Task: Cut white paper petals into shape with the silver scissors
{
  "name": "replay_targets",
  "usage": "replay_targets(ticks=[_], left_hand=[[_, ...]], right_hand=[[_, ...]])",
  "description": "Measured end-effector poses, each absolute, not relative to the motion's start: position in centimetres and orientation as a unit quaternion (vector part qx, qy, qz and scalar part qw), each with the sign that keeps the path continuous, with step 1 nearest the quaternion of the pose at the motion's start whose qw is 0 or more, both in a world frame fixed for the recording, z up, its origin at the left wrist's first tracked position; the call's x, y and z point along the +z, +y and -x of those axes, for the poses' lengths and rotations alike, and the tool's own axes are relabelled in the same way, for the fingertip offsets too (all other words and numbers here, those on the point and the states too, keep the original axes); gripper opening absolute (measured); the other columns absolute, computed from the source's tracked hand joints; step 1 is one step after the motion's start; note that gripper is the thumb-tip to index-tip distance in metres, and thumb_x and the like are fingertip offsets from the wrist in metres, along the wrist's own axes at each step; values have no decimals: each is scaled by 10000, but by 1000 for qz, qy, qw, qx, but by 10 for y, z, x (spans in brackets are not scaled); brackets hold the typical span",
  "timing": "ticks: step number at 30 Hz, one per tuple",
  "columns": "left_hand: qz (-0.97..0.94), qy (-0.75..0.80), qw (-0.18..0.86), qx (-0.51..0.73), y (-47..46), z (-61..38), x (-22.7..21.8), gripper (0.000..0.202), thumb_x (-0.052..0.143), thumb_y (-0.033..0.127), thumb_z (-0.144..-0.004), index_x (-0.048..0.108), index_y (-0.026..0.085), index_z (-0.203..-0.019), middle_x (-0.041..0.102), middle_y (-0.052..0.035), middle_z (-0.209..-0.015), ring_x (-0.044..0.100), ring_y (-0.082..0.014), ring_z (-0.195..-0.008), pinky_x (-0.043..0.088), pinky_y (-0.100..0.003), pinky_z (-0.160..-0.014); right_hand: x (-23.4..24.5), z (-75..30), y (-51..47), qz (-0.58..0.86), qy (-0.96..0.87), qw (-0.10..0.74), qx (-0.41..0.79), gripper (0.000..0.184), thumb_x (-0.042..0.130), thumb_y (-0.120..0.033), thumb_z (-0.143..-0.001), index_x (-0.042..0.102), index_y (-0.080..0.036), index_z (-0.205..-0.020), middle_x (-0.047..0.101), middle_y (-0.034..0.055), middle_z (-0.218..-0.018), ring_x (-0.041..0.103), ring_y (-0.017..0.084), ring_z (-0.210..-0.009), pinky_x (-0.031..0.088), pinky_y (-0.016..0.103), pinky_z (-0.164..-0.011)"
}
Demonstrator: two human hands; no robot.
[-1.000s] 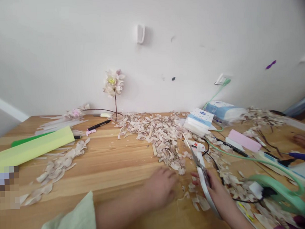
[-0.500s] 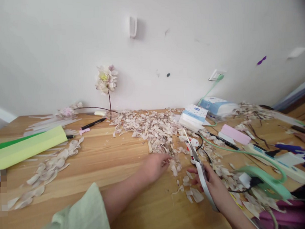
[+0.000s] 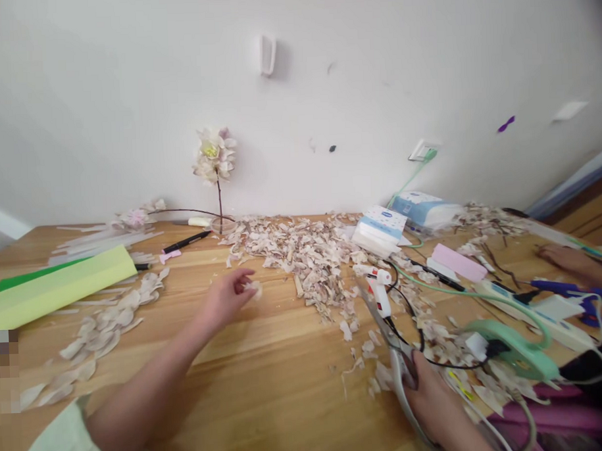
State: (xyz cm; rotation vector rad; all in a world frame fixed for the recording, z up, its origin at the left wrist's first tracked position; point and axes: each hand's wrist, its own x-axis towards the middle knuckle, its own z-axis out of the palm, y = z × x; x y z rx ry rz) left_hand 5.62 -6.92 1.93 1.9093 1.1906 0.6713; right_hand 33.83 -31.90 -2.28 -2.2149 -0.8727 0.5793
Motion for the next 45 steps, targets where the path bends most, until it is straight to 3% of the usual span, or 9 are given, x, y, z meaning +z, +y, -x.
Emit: replay_targets(ticks=[4,8,13,16,20,26,32,41,45], left_hand=[[-731,531,328,277,-51,-22,22,425,566,262,-679,565,146,-1087,625,-81,-910,594,-232,-762,448,-417,-777],[-728,522,313,316,-67,-19,26,411,574,304,-684,563,159,-1068,558,-122,-1128,490,-302,-1088,341,-453,-945],[-735,366,502,272,-120,-53,43,305,587,396,-724,623,159,-914,675,-64,-829,622,-182,-764,495,-286,-688],[-652,285,640,291,-134,-62,52,245,657,352,-685,624,149,-818,667,-52,-787,614,-167,-738,485,-281,-690],[-613,276,640,372,-126,-53,57,139,683,284,-676,630,160,-642,648,-31,-785,605,-148,-738,475,-274,-727],[-769,243,449,385,-116,-35,60,50,659,213,-726,707,210,-737,611,-65,-1029,544,-194,-1022,427,-312,-883],[-873,165,307,340,-112,-33,50,169,554,157,-801,704,229,-828,538,-79,-1132,511,-183,-1063,431,-303,-891],[-803,241,447,312,-120,-44,43,173,567,152,-741,654,168,-890,565,-98,-1094,558,-196,-1018,460,-298,-857],[-699,276,577,321,-119,-53,35,136,600,273,-740,623,139,-753,631,-76,-882,613,-174,-832,484,-290,-755]], right_hand=[[11,-314,-292,785,-320,428,314,303,721,-304,-513,482,-220,-678,467,-53,-581,443,132,-536,348,255,-518],[31,-278,-257,620,-272,568,468,380,776,-338,-503,486,-213,-714,497,-61,-650,355,53,-426,252,192,-406],[37,-236,-212,534,-331,596,500,364,804,-306,-471,528,-205,-686,529,-56,-613,368,47,-419,229,175,-384],[37,-217,-193,491,-352,584,543,355,802,-290,-487,544,-205,-715,539,-60,-606,374,38,-415,234,162,-376],[34,-205,-179,434,-315,612,581,357,806,-249,-483,534,-201,-711,574,-58,-662,384,17,-396,251,147,-358],[34,-202,-169,438,-243,655,566,421,830,-242,-413,522,-193,-696,544,-81,-603,464,42,-394,345,156,-337],[24,-199,-160,442,-251,692,513,446,824,-267,-429,451,-198,-664,565,-86,-604,525,64,-383,406,181,-362],[18,-197,-158,455,-290,740,402,417,781,-233,-449,380,-208,-559,541,-115,-542,541,69,-403,456,206,-434],[15,-192,-161,464,-312,740,374,372,740,-208,-483,375,-213,-554,525,-116,-521,520,70,-390,430,206,-416]])
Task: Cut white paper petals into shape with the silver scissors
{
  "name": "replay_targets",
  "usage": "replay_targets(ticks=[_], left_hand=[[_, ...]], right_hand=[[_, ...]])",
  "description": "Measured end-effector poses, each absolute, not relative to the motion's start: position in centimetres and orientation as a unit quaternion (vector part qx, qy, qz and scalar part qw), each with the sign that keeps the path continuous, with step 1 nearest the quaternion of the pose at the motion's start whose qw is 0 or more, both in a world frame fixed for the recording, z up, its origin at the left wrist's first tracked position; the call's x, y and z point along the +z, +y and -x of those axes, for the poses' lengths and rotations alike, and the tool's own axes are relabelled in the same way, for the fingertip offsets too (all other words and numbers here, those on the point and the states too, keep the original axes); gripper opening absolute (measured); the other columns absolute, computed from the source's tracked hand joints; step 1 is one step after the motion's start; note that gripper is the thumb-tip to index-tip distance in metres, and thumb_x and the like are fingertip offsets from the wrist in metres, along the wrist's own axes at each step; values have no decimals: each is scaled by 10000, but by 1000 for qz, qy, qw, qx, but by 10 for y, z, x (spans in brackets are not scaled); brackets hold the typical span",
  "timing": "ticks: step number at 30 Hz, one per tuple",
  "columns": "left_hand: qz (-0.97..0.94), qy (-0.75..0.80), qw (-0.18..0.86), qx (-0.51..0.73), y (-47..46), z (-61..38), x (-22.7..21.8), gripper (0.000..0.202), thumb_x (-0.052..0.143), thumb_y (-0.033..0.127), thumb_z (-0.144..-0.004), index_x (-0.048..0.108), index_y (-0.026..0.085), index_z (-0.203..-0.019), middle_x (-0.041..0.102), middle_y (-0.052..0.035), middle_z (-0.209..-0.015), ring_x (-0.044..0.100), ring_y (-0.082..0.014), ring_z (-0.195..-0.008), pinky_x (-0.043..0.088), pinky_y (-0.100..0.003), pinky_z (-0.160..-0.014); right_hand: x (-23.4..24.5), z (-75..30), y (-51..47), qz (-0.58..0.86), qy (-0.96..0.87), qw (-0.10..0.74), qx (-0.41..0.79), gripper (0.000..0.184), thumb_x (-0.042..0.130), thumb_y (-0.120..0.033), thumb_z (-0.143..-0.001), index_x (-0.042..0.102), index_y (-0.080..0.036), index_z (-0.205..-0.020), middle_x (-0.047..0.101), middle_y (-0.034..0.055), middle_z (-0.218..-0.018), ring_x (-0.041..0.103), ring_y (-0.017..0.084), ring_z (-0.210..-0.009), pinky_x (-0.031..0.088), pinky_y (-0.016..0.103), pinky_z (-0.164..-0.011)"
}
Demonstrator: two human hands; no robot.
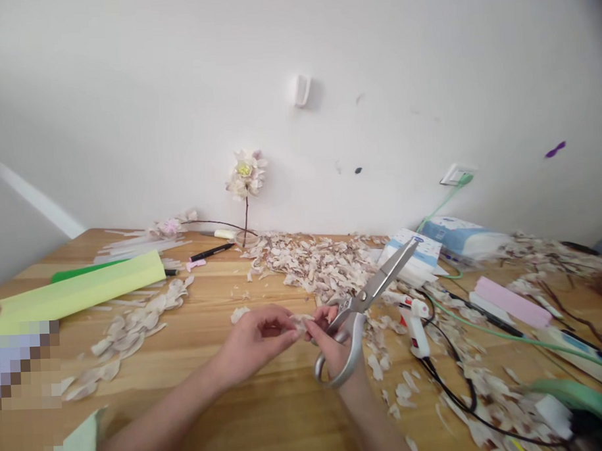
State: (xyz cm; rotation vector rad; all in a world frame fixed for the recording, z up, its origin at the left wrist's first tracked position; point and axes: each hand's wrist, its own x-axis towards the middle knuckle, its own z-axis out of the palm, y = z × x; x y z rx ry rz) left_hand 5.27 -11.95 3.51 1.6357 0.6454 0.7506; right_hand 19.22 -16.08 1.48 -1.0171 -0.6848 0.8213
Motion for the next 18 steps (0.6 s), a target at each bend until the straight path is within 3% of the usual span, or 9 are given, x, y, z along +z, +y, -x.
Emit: replay_targets(ticks=[3,6,11,18], left_hand=[[-608,306,638,360,-118,-60,29,210,708,267,-632,544,154,-698,624,0,-686,609,-127,-663,473,-247,-643],[-542,334,685,353,-120,-61,31,369,777,249,-537,482,176,-747,616,38,-618,588,-102,-562,455,-221,-555],[-491,353,747,276,-124,-57,39,441,782,282,-541,516,173,-875,663,-4,-656,638,-158,-652,514,-306,-628],[-502,367,747,235,-120,-55,37,360,779,268,-524,646,132,-830,688,-30,-676,622,-121,-598,509,-253,-606]], right_hand=[[13,-190,-164,473,-324,737,358,335,718,-183,-503,391,-214,-567,522,-112,-539,522,68,-409,432,205,-429],[15,-190,-167,475,-337,735,348,316,707,-179,-523,397,-215,-572,516,-105,-550,530,71,-418,445,215,-448],[17,-193,-170,471,-354,735,335,324,711,-193,-528,393,-223,-579,516,-93,-576,537,86,-437,454,238,-460],[16,-193,-170,484,-365,731,314,316,705,-193,-529,399,-240,-596,502,-78,-592,512,97,-431,438,262,-458]])
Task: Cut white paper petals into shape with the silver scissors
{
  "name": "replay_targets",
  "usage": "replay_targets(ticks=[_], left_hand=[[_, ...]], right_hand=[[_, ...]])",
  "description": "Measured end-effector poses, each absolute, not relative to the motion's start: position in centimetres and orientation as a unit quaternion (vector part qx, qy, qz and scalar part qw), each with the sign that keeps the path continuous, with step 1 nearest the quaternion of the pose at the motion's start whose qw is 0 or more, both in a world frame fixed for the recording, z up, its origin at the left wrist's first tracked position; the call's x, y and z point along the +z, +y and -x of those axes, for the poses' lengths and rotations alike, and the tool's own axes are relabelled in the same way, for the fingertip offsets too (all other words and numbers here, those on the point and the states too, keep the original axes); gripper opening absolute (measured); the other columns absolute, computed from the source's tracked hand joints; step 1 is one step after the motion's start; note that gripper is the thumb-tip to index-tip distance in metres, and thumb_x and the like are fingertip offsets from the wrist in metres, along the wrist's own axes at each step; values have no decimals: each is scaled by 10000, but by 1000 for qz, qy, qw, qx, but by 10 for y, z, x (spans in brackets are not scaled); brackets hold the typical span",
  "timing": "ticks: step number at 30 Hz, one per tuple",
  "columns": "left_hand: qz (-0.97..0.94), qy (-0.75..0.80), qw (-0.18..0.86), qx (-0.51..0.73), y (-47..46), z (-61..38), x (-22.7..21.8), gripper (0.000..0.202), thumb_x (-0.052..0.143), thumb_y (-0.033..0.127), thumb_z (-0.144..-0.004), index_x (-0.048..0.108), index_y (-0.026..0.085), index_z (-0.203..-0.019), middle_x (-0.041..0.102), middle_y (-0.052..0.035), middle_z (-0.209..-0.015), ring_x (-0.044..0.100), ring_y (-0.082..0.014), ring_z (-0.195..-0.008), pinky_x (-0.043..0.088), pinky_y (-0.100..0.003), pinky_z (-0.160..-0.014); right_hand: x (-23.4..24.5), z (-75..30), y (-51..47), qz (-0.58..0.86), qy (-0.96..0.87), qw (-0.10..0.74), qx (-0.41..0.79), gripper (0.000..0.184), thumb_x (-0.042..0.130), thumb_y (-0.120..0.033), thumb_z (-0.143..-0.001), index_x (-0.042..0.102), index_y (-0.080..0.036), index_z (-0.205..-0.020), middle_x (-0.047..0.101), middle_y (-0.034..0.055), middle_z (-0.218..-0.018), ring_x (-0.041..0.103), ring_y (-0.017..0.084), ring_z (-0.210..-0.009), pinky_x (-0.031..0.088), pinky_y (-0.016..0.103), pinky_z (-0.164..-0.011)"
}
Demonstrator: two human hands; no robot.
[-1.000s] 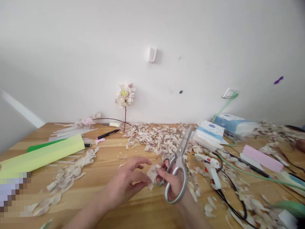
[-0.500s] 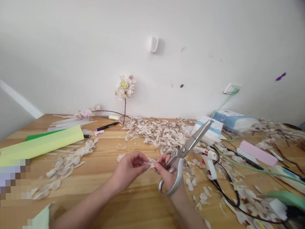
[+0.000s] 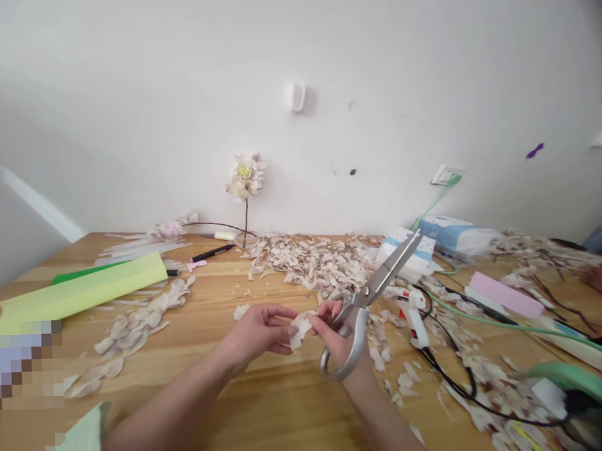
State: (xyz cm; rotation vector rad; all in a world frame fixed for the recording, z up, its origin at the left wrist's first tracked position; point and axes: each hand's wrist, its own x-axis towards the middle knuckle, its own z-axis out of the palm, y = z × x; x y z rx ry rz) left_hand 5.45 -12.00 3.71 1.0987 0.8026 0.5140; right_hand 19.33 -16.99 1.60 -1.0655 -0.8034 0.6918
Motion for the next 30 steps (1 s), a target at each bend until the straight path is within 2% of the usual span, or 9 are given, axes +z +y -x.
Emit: replay_targets(ticks=[4,9,13,17,21,25,30], left_hand=[[-508,365,749,217,-120,-53,40,310,759,244,-534,685,125,-811,696,-41,-680,630,-132,-620,511,-251,-615],[-548,358,732,190,-120,-51,46,272,668,243,-624,696,135,-873,694,-47,-712,619,-130,-655,514,-254,-642],[-576,364,703,201,-120,-51,48,244,647,179,-603,683,151,-843,680,-37,-785,609,-141,-717,512,-252,-636],[-610,371,675,186,-118,-49,45,192,656,161,-566,670,151,-757,666,-12,-693,603,-131,-640,488,-227,-565],[-616,340,697,135,-118,-47,40,140,637,137,-545,669,152,-680,646,11,-591,597,-128,-566,493,-242,-545],[-620,320,708,109,-121,-49,34,168,600,101,-539,675,153,-680,652,8,-595,607,-138,-563,500,-247,-527],[-584,344,720,148,-126,-56,28,137,647,98,-509,662,140,-638,656,-1,-583,620,-162,-543,492,-248,-473]], right_hand=[[13,-195,-169,492,-371,728,300,321,712,-206,-536,399,-246,-592,493,-67,-606,503,105,-450,438,276,-475],[13,-196,-169,492,-383,722,300,320,712,-231,-540,399,-253,-606,489,-59,-627,491,111,-465,447,282,-478],[15,-195,-170,491,-409,699,322,313,709,-235,-540,399,-242,-585,497,-62,-606,482,100,-447,429,265,-463],[12,-195,-171,498,-432,674,333,312,723,-241,-525,417,-234,-579,513,-61,-582,488,111,-478,418,256,-472],[7,-192,-171,507,-448,654,339,292,735,-254,-541,447,-231,-583,527,-48,-588,501,135,-541,435,274,-528],[5,-187,-173,507,-456,637,360,277,743,-265,-561,475,-229,-622,552,-40,-624,521,138,-546,451,281,-535],[1,-189,-177,496,-450,634,387,228,684,-347,-682,498,-251,-771,556,-52,-673,519,116,-548,433,240,-511]])
